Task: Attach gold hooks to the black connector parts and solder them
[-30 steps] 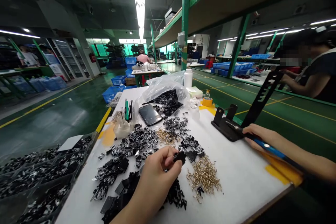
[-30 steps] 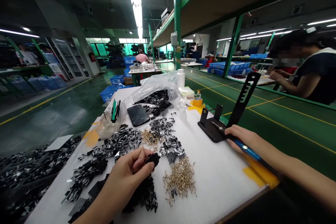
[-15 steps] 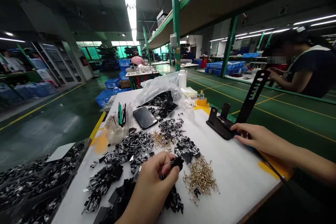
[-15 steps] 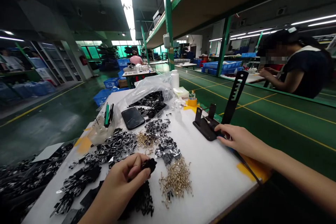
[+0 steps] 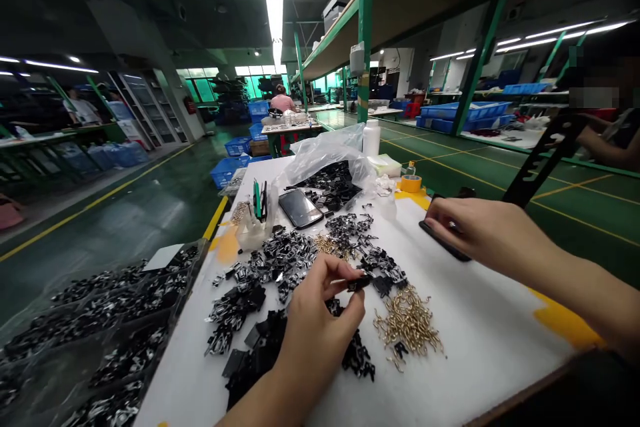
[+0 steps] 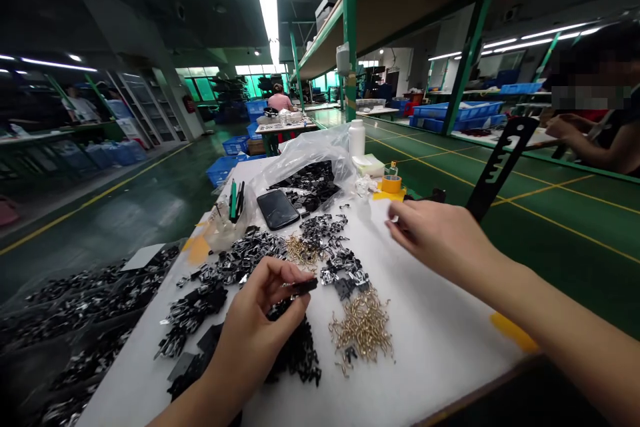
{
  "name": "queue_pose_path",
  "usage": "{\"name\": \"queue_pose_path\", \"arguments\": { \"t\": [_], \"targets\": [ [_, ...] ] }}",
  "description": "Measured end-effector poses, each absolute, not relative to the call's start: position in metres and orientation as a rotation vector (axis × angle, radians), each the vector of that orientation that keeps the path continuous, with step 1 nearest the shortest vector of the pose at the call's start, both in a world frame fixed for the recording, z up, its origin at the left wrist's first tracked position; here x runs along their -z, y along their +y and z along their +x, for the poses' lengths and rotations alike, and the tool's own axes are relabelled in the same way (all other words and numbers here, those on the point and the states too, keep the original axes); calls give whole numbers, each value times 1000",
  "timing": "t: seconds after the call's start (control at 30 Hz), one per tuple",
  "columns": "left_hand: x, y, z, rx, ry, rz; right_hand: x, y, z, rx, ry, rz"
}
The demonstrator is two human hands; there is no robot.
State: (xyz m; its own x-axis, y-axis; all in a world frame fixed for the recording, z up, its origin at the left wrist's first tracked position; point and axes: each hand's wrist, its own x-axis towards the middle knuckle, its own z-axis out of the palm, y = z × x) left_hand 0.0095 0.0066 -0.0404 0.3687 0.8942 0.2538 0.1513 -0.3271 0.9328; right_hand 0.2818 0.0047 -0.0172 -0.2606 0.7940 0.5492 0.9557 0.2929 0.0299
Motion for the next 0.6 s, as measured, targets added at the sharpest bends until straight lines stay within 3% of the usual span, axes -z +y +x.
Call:
{"name": "queue_pose_path", "arguments": {
  "t": [0.13, 0.27, 0.6],
  "targets": [
    [41, 3, 9, -1124, 873, 1835, 3, 18, 219, 316, -2266, -986],
    [41, 3, 8, -1160, 854, 1881, 27, 16, 195, 176, -2249, -634],
    [39, 2, 10, -1082, 796, 1828, 45, -1, 194, -140, -2256, -723]
  ]
}}
